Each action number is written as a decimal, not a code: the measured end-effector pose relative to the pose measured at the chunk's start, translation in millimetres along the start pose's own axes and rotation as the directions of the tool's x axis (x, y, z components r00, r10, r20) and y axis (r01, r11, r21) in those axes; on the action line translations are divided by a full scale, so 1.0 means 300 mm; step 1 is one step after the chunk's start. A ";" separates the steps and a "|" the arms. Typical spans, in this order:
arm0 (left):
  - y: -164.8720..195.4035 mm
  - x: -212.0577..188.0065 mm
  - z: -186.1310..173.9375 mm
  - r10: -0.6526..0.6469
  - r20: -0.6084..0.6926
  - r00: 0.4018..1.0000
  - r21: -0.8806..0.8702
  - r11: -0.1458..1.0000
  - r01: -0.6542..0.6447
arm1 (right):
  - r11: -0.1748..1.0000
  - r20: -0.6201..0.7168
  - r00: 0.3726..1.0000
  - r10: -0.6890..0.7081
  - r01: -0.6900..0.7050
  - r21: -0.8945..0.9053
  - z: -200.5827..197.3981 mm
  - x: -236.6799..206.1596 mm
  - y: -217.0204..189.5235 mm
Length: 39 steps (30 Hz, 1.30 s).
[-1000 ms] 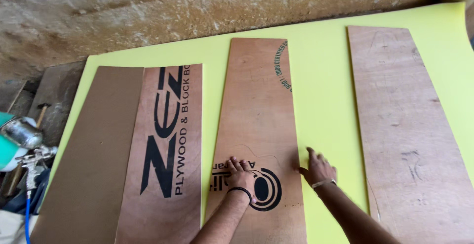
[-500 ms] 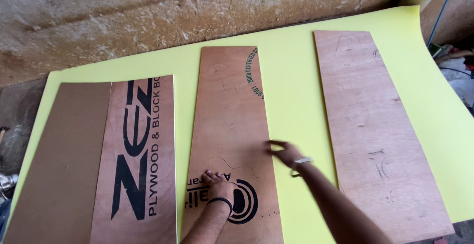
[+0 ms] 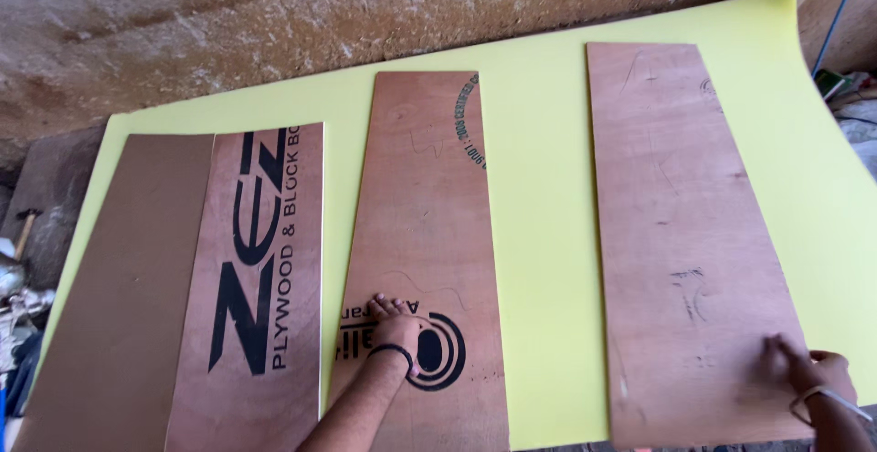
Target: The person arranges rectangular wood pieces on a yellow work surface, then uses a spray gun to apply a white coating to each piece. The person flips and repositions the wood pieces between sprays to cover different sides.
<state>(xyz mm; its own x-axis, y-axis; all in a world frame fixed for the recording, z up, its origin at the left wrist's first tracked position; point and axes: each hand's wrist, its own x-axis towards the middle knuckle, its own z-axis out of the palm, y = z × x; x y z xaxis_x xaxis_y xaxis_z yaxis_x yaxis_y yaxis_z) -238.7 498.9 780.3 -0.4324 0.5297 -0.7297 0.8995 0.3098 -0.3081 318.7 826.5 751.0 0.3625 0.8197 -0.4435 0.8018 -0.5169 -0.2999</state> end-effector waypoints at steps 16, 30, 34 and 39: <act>-0.141 0.040 0.347 -0.217 -0.294 0.931 -0.953 -0.008 -0.302 | 0.938 0.003 0.997 -0.076 0.070 0.338 0.433 -0.427 -0.203; -1.164 -0.018 0.901 -0.803 -0.159 0.574 -0.909 -0.109 -0.403 | 0.774 0.013 0.999 -0.040 0.023 0.632 0.983 -1.304 -0.582; -1.586 -0.039 1.020 -0.916 -0.191 0.351 -0.961 0.101 -0.259 | 0.749 -0.102 0.993 0.052 0.029 0.662 1.113 -1.397 -0.604; -1.999 -0.050 1.155 -0.961 -0.251 0.115 -0.940 0.270 0.209 | 0.739 -0.136 0.985 0.104 0.015 0.673 1.226 -1.602 -0.637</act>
<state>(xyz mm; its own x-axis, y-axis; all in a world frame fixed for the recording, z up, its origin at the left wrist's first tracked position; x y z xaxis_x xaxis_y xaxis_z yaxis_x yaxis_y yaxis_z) -749.9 31.7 764.6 -0.9301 -0.0386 0.3652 0.0938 0.9365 0.3378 -183.6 440.6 710.8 0.5050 0.7873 -0.3538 0.2782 -0.5365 -0.7967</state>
